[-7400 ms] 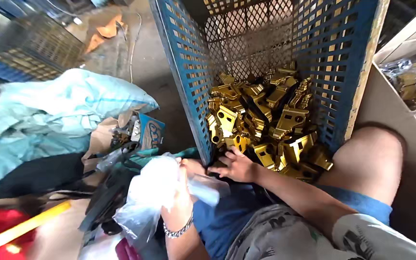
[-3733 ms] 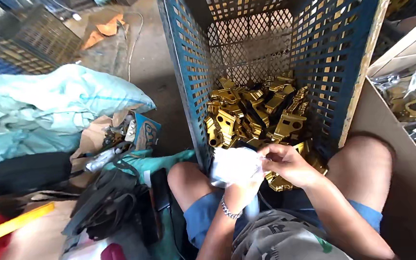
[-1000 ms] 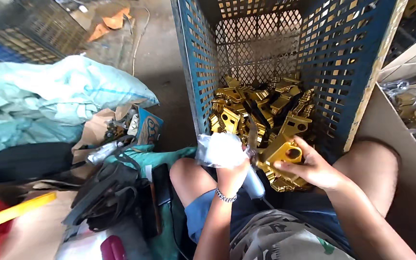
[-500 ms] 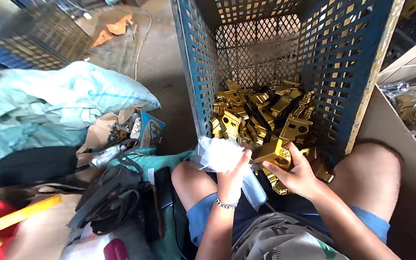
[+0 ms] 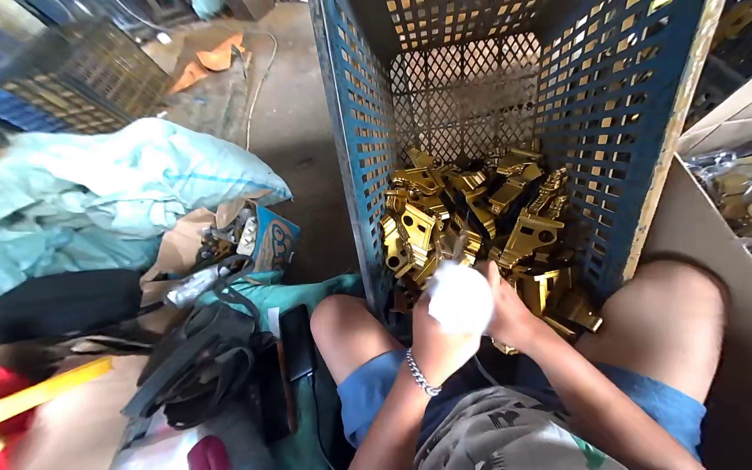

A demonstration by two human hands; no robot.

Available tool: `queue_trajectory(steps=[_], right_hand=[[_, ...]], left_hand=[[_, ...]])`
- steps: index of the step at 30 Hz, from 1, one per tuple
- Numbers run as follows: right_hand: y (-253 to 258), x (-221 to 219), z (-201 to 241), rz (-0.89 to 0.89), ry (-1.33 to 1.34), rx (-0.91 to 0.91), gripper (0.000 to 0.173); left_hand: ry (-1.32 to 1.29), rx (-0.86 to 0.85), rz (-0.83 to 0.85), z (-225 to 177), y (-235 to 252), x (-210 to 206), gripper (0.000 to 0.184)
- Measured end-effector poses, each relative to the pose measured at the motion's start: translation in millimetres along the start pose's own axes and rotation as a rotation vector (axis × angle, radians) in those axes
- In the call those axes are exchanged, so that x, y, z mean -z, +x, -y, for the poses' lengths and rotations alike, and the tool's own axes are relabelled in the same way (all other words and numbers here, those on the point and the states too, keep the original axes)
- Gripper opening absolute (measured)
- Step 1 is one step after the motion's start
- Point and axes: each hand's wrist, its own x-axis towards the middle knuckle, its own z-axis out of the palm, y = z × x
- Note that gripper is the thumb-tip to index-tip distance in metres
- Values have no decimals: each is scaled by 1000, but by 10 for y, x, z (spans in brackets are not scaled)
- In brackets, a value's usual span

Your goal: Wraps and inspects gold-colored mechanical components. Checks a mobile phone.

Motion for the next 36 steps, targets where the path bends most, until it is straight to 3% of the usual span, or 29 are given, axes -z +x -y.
queue_trajectory(steps=[3, 5, 6, 8, 10, 12, 13, 15, 16, 18, 20, 22, 24, 26, 28, 30, 31, 33, 35, 36], right_hand=[[94, 220, 88, 191, 395, -214, 89], [47, 287, 82, 142, 526, -231, 75], [31, 282, 73, 47, 499, -198, 65], [48, 200, 18, -161, 414, -94, 50], [40, 231, -20, -247, 498, -58, 37], [-46, 497, -116, -307, 856, -27, 17], [-113, 668, -217, -352, 1152, 69, 16], [-125, 993, -329, -391, 1647, 381, 28], [-79, 1080, -283, -396, 1681, 428, 37], [-40, 953, -94, -297, 1250, 160, 51], [-32, 632, 59, -15, 793, 93, 39], [-64, 451, 143, 45, 559, 111, 22], [-101, 464, 134, 42, 507, 55, 14], [-203, 468, 100, 116, 551, -30, 17], [-287, 456, 42, 176, 648, -89, 16], [-356, 403, -18, 137, 778, -134, 19], [-370, 376, -17, 105, 828, -157, 23], [-346, 284, 44, 101, 835, -136, 25], [-320, 191, 95, 195, 754, -36, 8], [-275, 202, 114, 235, 708, -10, 2]], left_hand=[[251, -37, -116, 116, 22, -38, 43], [115, 136, -267, 110, 100, 0, 53], [9, 187, -260, 68, 112, 13, 53], [-153, 135, -87, -77, 39, -40, 37], [-408, 95, 79, -183, -23, -118, 26], [-582, 197, 59, -213, 25, -19, 28], [-631, 289, 27, -202, 58, 99, 32], [-650, 406, -25, -176, 116, 266, 31], [-583, 392, -38, -174, 110, 261, 30], [-344, 232, -44, -115, 36, 95, 38], [-136, 13, -88, -28, 38, -105, 38], [-96, -42, -76, -44, 20, -134, 35], [-365, 137, 102, -187, 25, -13, 50], [-525, 328, 189, -244, 36, 128, 42], [-284, 268, 24, -24, 82, 204, 27], [-11, 187, -166, 266, 122, 307, 33], [-11, 192, -179, 295, 133, 366, 34], [-194, 247, 0, 87, 105, 410, 33], [-375, 281, 201, -93, -5, 311, 33], [-361, 283, 157, -86, -27, 271, 33]])
